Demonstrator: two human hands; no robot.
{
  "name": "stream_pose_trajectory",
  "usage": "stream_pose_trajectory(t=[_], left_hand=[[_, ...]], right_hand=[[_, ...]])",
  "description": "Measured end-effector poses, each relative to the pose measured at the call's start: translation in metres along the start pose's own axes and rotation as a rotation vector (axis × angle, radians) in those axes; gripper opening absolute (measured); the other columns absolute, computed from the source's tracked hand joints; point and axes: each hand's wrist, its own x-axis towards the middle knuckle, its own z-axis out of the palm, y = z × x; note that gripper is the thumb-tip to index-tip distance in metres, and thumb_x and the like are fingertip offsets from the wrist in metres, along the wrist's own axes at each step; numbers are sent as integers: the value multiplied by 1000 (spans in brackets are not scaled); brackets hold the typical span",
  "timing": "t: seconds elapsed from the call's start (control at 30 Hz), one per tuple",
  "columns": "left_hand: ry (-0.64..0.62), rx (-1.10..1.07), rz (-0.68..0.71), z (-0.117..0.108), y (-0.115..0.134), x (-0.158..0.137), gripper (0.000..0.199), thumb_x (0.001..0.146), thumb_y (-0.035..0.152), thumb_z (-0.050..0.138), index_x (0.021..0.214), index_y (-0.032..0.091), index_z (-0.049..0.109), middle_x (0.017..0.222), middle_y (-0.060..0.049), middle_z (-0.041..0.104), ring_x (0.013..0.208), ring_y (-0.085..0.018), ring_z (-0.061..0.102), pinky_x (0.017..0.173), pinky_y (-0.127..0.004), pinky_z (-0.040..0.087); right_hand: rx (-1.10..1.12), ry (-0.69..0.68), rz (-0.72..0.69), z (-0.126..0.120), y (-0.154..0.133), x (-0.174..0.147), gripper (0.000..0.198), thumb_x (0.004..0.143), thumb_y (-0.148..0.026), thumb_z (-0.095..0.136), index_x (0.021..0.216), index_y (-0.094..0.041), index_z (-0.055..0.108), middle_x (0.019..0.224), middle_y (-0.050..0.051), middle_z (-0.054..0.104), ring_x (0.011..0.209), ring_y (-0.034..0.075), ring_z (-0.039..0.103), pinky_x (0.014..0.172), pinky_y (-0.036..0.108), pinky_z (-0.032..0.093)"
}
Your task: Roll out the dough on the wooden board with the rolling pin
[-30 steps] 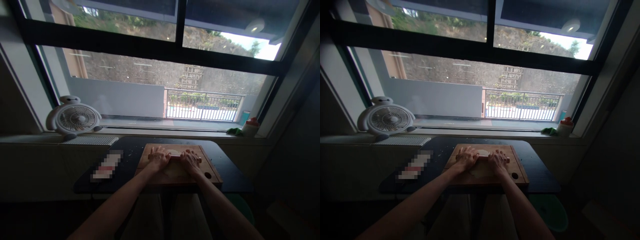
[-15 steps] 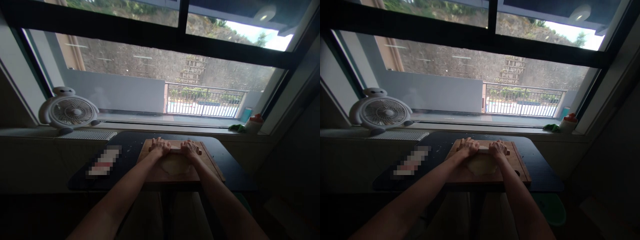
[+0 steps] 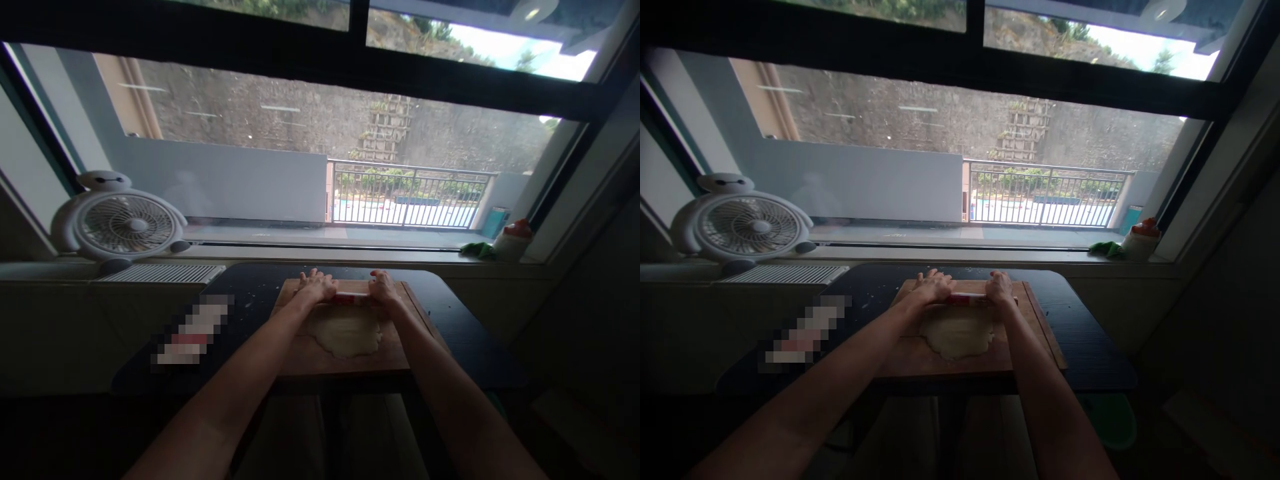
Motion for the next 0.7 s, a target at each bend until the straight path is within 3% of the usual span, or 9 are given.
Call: stream_pose_trajectory(t=[0.13,0.23,0.47,0.7], left_hand=[[31,7,4,-3,11,-22,34,92,40,36,105,21,61,118,-9,58,121,-31,40,101,-60,20],[57,6,11,-3,16,-44,38,92,35,28,106,22,61,124,-7,56,126,-30,35,104,-57,14],[113,-13,80,-1,15,-80,39,90,36,28,110,27,60,132,-1,51,133,-26,27,107,-50,11],[116,-17,75,0,19,-69,35,93,34,31,104,20,62,124,-7,56,129,-27,33,105,-52,19]], right_hand=[[41,51,-15,-6,4,-22,35,81,-10,46,113,-13,59,110,11,60,99,17,57,84,24,43],[66,115,-48,-13,3,-43,39,77,-7,43,111,-15,61,112,9,59,99,17,57,82,22,42],[113,268,-148,-22,5,-91,39,78,-6,39,108,-16,61,111,7,60,94,15,57,78,21,42],[126,307,-179,-21,4,-102,36,79,-7,37,102,-16,62,111,5,58,93,14,57,81,22,42]])
